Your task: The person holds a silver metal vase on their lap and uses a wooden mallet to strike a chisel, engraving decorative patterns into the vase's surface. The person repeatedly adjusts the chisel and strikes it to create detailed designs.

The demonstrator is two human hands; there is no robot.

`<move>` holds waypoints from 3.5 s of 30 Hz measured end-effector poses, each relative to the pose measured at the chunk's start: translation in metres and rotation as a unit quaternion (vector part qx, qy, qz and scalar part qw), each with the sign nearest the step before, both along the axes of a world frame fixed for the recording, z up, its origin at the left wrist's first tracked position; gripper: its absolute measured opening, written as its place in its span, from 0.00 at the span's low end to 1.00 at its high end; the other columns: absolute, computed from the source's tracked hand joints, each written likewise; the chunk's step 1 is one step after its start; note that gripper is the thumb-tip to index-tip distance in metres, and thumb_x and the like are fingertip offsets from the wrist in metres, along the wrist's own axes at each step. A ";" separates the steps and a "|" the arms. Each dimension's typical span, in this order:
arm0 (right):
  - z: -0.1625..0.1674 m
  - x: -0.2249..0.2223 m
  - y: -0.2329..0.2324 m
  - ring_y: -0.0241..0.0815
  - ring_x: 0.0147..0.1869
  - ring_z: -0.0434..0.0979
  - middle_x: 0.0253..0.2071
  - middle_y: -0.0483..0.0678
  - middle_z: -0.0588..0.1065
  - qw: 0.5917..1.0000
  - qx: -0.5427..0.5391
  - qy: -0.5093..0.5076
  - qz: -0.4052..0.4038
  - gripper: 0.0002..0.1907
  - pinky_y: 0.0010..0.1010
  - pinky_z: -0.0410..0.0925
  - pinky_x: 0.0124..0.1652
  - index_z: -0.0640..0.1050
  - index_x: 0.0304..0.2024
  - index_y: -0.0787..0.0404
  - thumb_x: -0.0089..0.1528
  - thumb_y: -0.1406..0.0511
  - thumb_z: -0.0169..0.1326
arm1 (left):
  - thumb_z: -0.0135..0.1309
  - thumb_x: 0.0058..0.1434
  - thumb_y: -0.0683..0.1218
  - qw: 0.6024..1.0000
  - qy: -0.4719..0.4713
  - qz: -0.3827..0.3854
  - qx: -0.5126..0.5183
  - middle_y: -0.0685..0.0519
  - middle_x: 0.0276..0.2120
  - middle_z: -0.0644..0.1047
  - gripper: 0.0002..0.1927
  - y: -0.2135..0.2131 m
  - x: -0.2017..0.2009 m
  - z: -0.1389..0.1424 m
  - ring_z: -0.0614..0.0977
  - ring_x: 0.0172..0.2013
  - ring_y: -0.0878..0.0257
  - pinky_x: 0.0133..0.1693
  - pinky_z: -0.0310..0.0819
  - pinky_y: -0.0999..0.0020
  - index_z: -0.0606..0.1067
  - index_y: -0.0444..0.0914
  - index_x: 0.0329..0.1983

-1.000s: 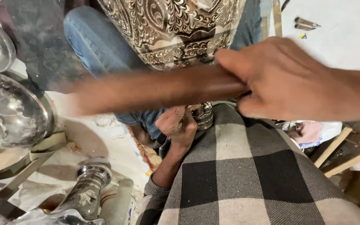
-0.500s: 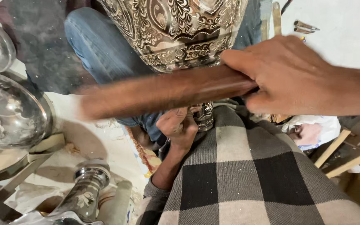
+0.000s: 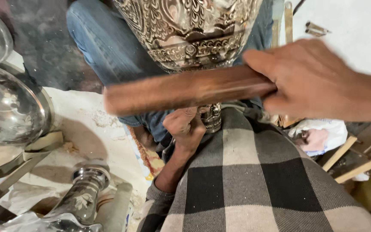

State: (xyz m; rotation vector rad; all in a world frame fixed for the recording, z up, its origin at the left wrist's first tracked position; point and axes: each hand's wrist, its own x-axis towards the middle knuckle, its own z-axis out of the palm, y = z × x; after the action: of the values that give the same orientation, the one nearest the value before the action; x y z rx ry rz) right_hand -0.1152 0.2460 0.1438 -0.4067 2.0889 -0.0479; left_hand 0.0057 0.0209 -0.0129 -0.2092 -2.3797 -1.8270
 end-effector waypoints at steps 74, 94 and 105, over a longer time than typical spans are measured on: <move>-0.023 0.007 0.005 0.41 0.22 0.79 0.24 0.45 0.76 0.997 -0.035 0.066 -0.010 0.15 0.33 0.69 0.23 0.72 0.36 0.58 0.49 0.66 0.62 | 0.53 0.44 0.35 0.988 -0.111 -0.058 0.090 0.50 0.19 0.71 0.25 -0.019 0.000 -0.010 0.71 0.17 0.64 0.25 0.66 0.69 0.81 0.33 0.48; -0.025 0.015 0.004 0.37 0.21 0.76 0.21 0.42 0.74 0.974 -0.176 0.022 -0.138 0.14 0.31 0.68 0.25 0.73 0.38 0.58 0.51 0.65 0.60 | 0.49 0.46 0.31 0.986 -0.104 -0.088 0.099 0.44 0.29 0.78 0.28 -0.029 -0.001 -0.009 0.77 0.22 0.60 0.31 0.73 0.71 0.79 0.36 0.53; -0.025 0.022 0.004 0.36 0.19 0.74 0.22 0.44 0.76 0.955 -0.208 0.036 -0.206 0.18 0.31 0.68 0.21 0.73 0.40 0.59 0.48 0.63 0.61 | 0.49 0.46 0.29 0.989 -0.078 -0.096 0.087 0.42 0.32 0.81 0.29 -0.031 -0.004 -0.008 0.82 0.27 0.58 0.33 0.74 0.70 0.80 0.35 0.53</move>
State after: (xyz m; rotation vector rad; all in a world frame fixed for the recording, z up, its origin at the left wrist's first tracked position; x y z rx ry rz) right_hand -0.0935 0.2497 0.1190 -0.2132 2.2014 -0.7388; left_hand 0.0019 -0.0098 -0.0212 -0.2969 -2.3523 -2.2024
